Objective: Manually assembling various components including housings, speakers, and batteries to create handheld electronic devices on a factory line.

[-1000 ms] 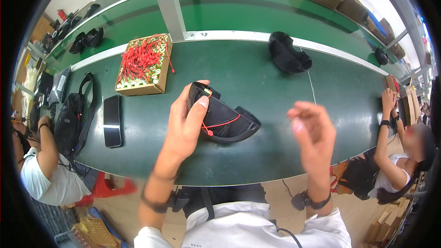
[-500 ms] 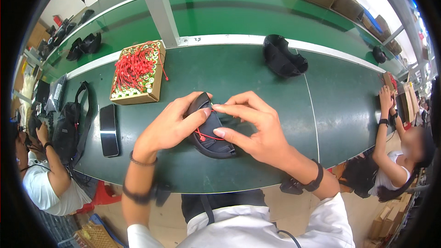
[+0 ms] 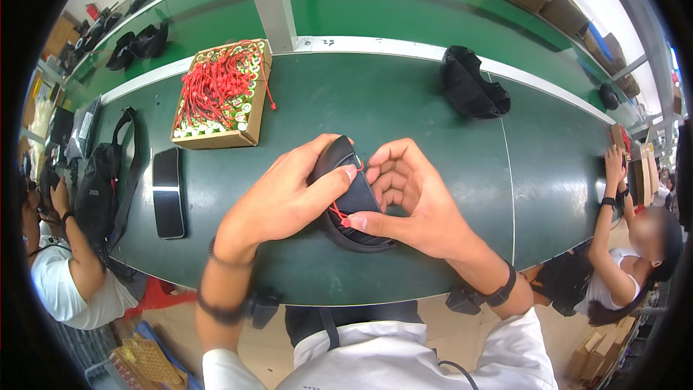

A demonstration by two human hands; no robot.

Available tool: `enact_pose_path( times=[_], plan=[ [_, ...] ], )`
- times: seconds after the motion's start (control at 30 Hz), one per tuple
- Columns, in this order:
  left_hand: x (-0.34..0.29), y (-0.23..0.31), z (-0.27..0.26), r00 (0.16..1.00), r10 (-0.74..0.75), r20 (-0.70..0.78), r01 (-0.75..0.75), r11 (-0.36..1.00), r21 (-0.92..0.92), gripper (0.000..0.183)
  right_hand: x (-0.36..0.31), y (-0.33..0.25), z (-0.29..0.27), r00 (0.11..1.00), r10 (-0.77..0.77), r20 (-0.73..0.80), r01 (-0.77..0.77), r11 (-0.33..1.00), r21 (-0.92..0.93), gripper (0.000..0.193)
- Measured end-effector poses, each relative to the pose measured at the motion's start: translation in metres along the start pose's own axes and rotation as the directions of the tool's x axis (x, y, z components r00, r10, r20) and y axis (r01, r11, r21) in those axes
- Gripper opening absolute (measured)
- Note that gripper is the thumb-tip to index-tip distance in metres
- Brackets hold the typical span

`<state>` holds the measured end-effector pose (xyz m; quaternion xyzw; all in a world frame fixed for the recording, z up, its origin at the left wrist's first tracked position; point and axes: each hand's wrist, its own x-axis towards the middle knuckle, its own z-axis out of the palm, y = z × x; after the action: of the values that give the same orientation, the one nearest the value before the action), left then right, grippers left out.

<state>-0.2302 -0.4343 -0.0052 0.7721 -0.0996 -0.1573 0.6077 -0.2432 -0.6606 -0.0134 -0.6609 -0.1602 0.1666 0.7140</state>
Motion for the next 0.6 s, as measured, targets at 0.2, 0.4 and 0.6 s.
enact_pose_path(
  times=[0.2,0.4,0.6],
  plan=[
    [-0.002,0.013,-0.003,0.999,-0.039,-0.004,0.040,0.998,0.058,0.051,-0.001,-0.009,0.022,0.994,0.107,0.016,-0.108,0.979,0.175,0.053],
    [-0.005,0.017,0.000,0.996,-0.085,0.023,0.083,0.995,0.063,0.042,0.001,-0.006,0.024,0.992,0.125,-0.016,-0.118,0.969,0.219,0.050],
    [-0.006,0.017,0.003,0.995,-0.099,0.005,0.098,0.993,0.057,0.041,0.000,-0.006,0.029,0.992,0.115,-0.055,-0.103,0.978,0.181,0.048]
  ],
)
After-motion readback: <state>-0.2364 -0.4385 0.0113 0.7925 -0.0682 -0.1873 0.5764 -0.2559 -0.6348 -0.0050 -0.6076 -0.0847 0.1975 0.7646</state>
